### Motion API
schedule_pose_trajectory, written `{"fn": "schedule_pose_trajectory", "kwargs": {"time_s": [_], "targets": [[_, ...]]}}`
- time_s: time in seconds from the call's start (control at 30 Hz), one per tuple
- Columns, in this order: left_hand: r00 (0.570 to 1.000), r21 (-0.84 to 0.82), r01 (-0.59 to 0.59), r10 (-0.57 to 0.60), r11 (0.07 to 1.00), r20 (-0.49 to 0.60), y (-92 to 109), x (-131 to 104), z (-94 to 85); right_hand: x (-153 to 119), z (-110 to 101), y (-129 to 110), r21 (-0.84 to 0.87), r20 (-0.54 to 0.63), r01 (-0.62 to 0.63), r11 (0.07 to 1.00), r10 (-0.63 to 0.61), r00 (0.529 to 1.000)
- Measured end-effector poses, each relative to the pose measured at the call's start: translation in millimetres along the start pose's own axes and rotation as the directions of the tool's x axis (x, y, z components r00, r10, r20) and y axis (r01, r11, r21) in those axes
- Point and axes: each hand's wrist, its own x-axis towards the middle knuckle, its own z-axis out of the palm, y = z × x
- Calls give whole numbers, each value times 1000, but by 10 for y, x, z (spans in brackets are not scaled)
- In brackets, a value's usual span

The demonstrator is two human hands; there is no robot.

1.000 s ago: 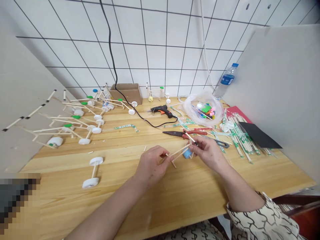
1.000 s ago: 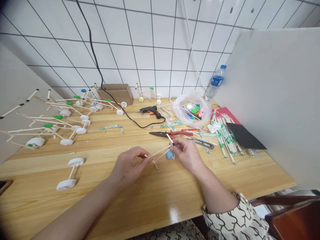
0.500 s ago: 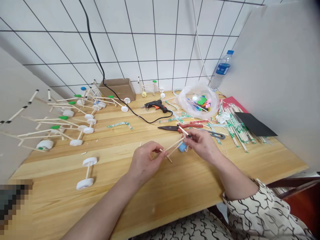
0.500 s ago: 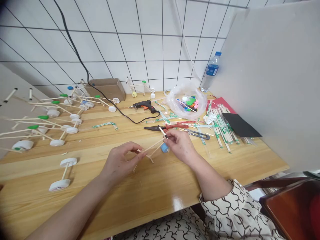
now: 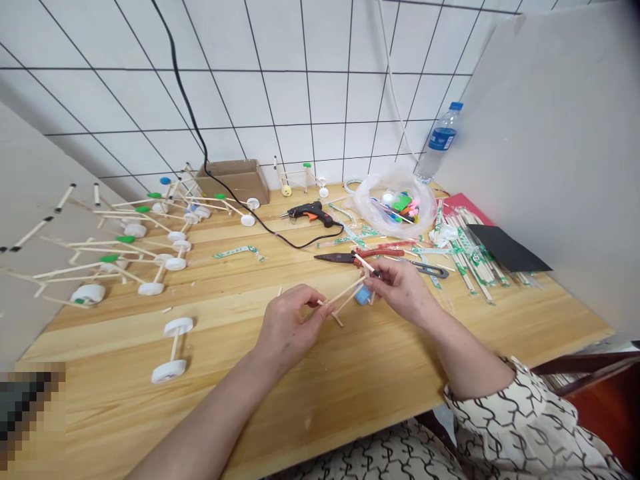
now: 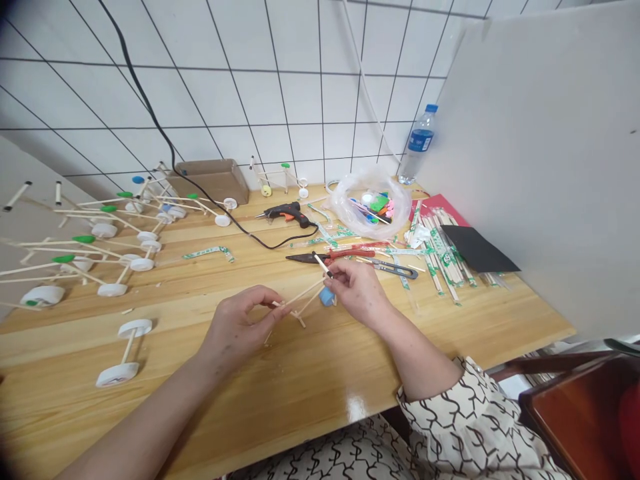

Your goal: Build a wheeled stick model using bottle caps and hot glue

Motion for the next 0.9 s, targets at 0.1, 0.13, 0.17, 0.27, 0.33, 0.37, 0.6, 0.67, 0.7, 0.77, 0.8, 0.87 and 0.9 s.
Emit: {"fn": "schedule_pose_trajectory", "kwargs": {"time_s": [0.1, 0.13, 0.17, 0.27, 0.33, 0.37, 0.6, 0.67, 0.7, 0.77, 0.8, 0.87, 0.9], "targets": [[1000, 11, -19, 19, 1000, 3, -7, -3, 0, 3, 0, 4, -2, 0, 1, 1000, -1, 1000], [1000, 13, -19, 19, 1000, 2, -9, -4, 1, 5, 0, 7, -4, -1, 2, 1000, -2, 1000], [1000, 14, -17, 17, 1000, 2, -10, -5, 2, 7, -1, 10, -6, -3, 2, 1000, -2, 1000], [1000, 17, -9, 9, 1000, -9, -11, -7, 5, 11, -5, 16, -5, -1, -3, 1000, 3, 1000], [1000, 19, -7, 7, 1000, -10, -13, -8, 8, 12, -9, 14, -2, 1, -5, 1000, 5, 1000], [1000, 19, -7, 7, 1000, -10, -14, -9, 10, 11, -12, 12, -5, -1, -3, 1000, 3, 1000], [999, -35, 19, -20, 999, -28, -54, -49, 29, 15, -19, 7, -39, -4, 8, 999, -8, 1000], [999, -53, 25, -27, 998, -37, -62, -60, 28, 17, -16, 14, -24, -3, 12, 1000, -13, 1000], [999, -64, 21, -23, 998, -39, -62, -63, 26, 18, -15, 18, -15, -3, 14, 1000, -14, 1000], [999, -83, -2, -2, 997, -37, -56, -65, 17, 19, -12, 23, 0, 2, 12, 1000, -12, 1000], [999, -92, -18, 15, 996, -36, -50, -65, 11, 19, -12, 24, 4, 4, 10, 1000, -10, 1000], [998, -108, -56, 52, 993, -39, -41, -62, 2, 18, -13, 25, 0, 5, 6, 1000, -6, 1000], [997, -114, -74, 69, 991, -41, -38, -61, -2, 18, -14, 25, -5, 6, 7, 1000, -7, 1000]]}}
